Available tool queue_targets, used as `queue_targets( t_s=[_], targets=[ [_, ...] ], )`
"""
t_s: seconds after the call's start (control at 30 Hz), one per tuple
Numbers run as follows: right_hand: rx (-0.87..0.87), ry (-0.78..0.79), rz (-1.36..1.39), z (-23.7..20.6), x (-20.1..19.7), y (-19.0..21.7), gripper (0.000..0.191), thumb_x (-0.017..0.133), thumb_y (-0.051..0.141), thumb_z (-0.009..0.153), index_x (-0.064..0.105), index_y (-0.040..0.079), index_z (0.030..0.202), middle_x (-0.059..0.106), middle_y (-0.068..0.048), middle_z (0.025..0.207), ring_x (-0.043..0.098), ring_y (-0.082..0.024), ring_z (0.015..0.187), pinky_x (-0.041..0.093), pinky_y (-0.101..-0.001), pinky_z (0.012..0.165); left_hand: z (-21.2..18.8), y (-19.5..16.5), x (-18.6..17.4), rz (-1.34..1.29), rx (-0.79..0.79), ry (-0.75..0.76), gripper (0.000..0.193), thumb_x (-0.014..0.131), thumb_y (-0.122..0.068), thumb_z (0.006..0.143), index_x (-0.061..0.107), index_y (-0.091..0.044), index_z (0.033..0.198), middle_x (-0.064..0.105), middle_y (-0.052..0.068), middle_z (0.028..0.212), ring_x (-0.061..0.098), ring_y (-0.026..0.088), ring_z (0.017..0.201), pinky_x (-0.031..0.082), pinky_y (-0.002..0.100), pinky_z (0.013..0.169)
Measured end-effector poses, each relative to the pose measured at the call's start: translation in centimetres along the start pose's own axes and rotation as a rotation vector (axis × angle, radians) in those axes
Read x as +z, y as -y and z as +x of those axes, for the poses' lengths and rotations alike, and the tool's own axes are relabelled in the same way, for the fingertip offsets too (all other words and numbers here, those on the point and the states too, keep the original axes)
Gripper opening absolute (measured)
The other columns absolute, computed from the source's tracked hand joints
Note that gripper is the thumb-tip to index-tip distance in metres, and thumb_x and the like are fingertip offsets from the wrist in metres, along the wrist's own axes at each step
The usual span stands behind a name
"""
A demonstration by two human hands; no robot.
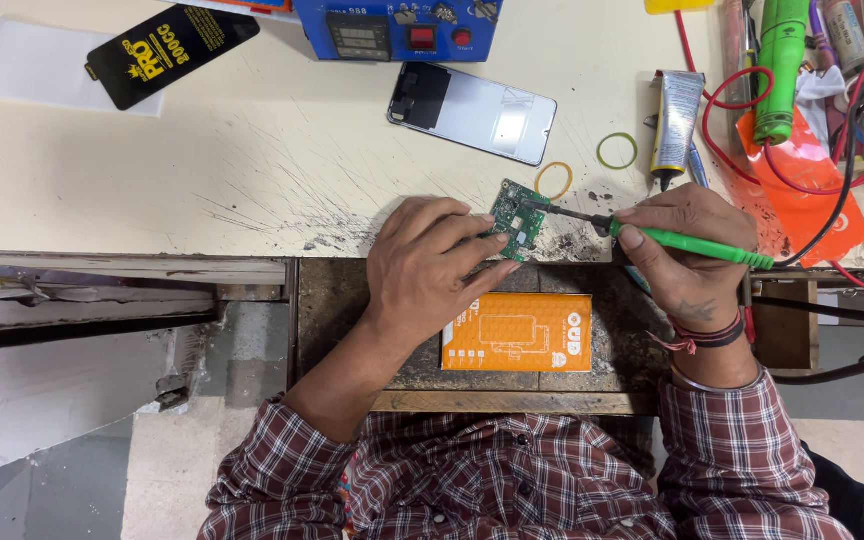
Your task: The person holds a green phone motherboard on the bench with one hand and uses a soldering iron with the other to work on the board's components. They reposition the board, apply solder to different points, and continue soldering across the board throughout the episode.
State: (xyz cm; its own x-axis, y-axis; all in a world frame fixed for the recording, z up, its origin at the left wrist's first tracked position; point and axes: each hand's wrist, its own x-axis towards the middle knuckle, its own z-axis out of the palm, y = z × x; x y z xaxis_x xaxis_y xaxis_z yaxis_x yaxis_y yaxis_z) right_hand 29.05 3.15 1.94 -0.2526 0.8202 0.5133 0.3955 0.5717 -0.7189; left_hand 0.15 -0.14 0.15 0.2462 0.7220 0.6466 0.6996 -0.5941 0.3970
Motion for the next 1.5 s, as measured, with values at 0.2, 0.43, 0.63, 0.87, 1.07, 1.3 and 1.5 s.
queue_targets(
  t_s=[0.2, 0.43, 0.63, 0.87, 1.07, 1.3, 1.5],
  targets=[
    [-0.003, -0.002, 0.002, -0.01, 0.01, -0.04, 0.012, 0.082, 0.01, 0.096, 0.076, 0.001, 0.102, 0.073, -0.011, 0.093, 0.071, -0.017, 0.083, 0.054, -0.0252, 0.076, -0.04, 0.03, 0.14, 0.002, 0.002, 0.001, 0.025, 0.091, -0.035, 0.08, 0.081, -0.016, 0.093, 0.075, -0.003, 0.104, 0.064, 0.018, 0.109, 0.053, 0.038, 0.098],
    [-0.007, -0.008, -0.019, -0.04, 0.02, -0.04, 0.012, 0.082, 0.01, 0.097, 0.076, 0.001, 0.102, 0.073, -0.011, 0.092, 0.071, -0.017, 0.084, 0.055, -0.0254, 0.076, -0.06, 0.02, 0.11, 0.004, -0.002, 0.001, 0.025, 0.091, -0.035, 0.08, 0.081, -0.016, 0.093, 0.075, -0.003, 0.104, 0.064, 0.018, 0.109, 0.053, 0.038, 0.098],
    [-0.017, -0.009, -0.019, -0.07, 0.03, -0.08, 0.011, 0.081, 0.01, 0.098, 0.076, 0.001, 0.102, 0.074, -0.011, 0.093, 0.071, -0.018, 0.085, 0.055, -0.0257, 0.078, 0.0, -0.04, 0.07, 0.0, -0.007, -0.005, 0.026, 0.091, -0.035, 0.08, 0.081, -0.015, 0.093, 0.075, -0.003, 0.103, 0.064, 0.018, 0.109, 0.053, 0.038, 0.097],
    [-0.001, 0.008, 0.003, -0.15, -0.12, -0.01, 0.012, 0.081, 0.01, 0.094, 0.076, 0.001, 0.101, 0.073, -0.012, 0.093, 0.071, -0.018, 0.083, 0.054, -0.0254, 0.075, 0.06, -0.09, 0.03, 0.005, -0.004, -0.002, 0.025, 0.091, -0.035, 0.08, 0.081, -0.016, 0.093, 0.075, -0.003, 0.104, 0.065, 0.018, 0.11, 0.053, 0.037, 0.097],
    [0.0, 0.011, 0.004, -0.15, -0.08, -0.01, 0.013, 0.082, 0.011, 0.095, 0.076, 0.0, 0.101, 0.073, -0.012, 0.092, 0.071, -0.017, 0.082, 0.054, -0.025, 0.074, -0.01, -0.08, 0.09, 0.01, -0.003, -0.006, 0.024, 0.09, -0.035, 0.08, 0.081, -0.017, 0.093, 0.074, -0.004, 0.104, 0.064, 0.018, 0.11, 0.052, 0.038, 0.098],
    [-0.009, 0.002, -0.002, -0.12, -0.06, -0.2, 0.013, 0.082, 0.011, 0.096, 0.076, 0.0, 0.101, 0.073, -0.011, 0.092, 0.071, -0.017, 0.082, 0.054, -0.0249, 0.074, -0.08, 0.03, 0.24, 0.017, -0.002, 0.001, 0.024, 0.09, -0.036, 0.081, 0.081, -0.017, 0.093, 0.074, -0.004, 0.104, 0.064, 0.017, 0.11, 0.052, 0.038, 0.098],
    [-0.002, 0.01, 0.001, -0.17, -0.25, -0.17, 0.013, 0.082, 0.011, 0.096, 0.076, 0.0, 0.101, 0.073, -0.011, 0.092, 0.07, -0.018, 0.082, 0.054, -0.0252, 0.075, -0.08, -0.05, 0.29, 0.019, -0.002, -0.008, 0.024, 0.09, -0.036, 0.081, 0.081, -0.017, 0.093, 0.074, -0.005, 0.104, 0.064, 0.017, 0.11, 0.052, 0.038, 0.098]
  ],
)
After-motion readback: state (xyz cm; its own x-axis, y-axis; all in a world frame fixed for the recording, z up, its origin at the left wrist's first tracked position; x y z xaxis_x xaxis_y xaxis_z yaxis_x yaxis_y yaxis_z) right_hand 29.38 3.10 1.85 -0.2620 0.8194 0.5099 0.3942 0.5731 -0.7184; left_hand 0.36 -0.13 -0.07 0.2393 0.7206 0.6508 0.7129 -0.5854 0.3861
